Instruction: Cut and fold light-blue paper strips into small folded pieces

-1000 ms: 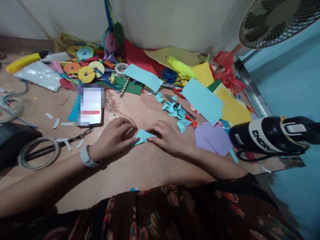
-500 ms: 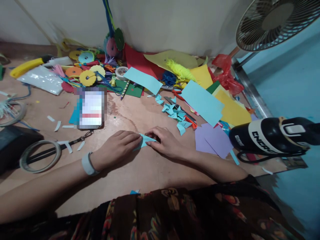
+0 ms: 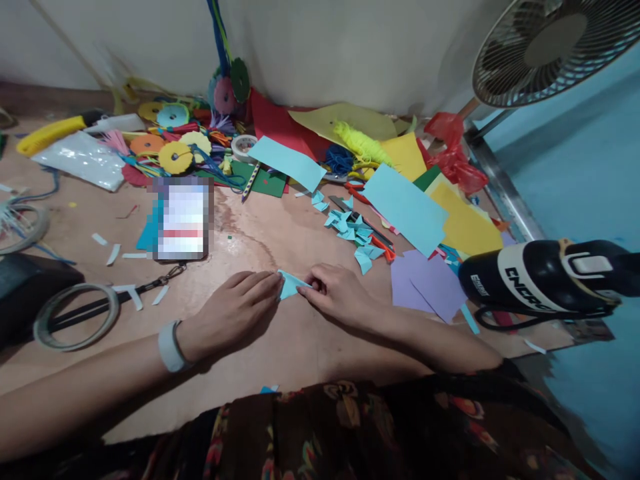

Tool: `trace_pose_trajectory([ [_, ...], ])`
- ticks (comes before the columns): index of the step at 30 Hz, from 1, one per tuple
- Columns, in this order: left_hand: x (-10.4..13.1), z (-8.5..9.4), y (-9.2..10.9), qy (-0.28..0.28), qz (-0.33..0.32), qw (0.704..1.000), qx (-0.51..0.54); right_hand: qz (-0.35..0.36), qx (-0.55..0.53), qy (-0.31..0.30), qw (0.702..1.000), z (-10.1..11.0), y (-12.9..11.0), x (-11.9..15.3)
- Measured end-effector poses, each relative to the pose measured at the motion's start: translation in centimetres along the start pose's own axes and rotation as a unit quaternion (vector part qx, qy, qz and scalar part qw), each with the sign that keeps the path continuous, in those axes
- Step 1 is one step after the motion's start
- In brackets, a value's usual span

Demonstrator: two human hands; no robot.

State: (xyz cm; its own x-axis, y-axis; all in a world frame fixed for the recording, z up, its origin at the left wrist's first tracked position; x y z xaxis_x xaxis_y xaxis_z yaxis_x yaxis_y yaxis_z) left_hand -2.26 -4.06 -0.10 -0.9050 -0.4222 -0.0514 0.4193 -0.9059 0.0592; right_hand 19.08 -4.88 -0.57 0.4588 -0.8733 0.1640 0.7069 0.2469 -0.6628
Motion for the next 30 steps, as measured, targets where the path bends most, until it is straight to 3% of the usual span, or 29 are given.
trace_pose_trajectory([
  [5, 0.0, -0.1, 0.2, 0.003, 0.010, 1.000, -0.003, 0.081, 0.120, 0.048, 0.988, -0.7, -0.1, 0.5],
  [11, 0.0, 0.2, 0.2, -0.004, 0.013, 1.000, 0.023, 0.178, 0.320, 0.137, 0.921, -1.5, -0.3, 1.4],
  [14, 0.1, 0.1, 0.1, -0.008, 0.016, 1.000, 0.018, 0.198, 0.340, 0.156, 0.906, -1.5, -0.3, 1.7],
  [19, 0.2, -0.1, 0.0, -0.003, 0.007, 1.000, 0.011, 0.245, 0.321, 0.115, 0.908, -1.6, -0.2, 2.0],
  [25, 0.2, -0.1, 0.2, -0.004, 0.003, 1.000, -0.013, 0.304, 0.358, 0.145, 0.871, -1.7, -0.2, 2.0],
  [30, 0.5, -0.4, 0.3, -0.023, 0.029, 0.999, 0.030, 0.308, 0.330, 0.100, 0.887, -2.0, 0.0, 1.7],
])
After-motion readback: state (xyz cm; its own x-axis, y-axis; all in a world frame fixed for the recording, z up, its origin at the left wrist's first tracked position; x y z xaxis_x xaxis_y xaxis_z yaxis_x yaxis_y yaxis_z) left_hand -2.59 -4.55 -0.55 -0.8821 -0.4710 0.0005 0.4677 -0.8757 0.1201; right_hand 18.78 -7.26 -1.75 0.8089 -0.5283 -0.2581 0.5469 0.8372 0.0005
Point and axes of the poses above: each hand's wrist, its own x-axis away from the middle knuckle, its own z-axis out of the back of the hand, y = z × x, the point moved 2 cm from there along -x, towards the middle knuckle, and after that the axes turned 11 degrees about -y, right-handed, at the moved point
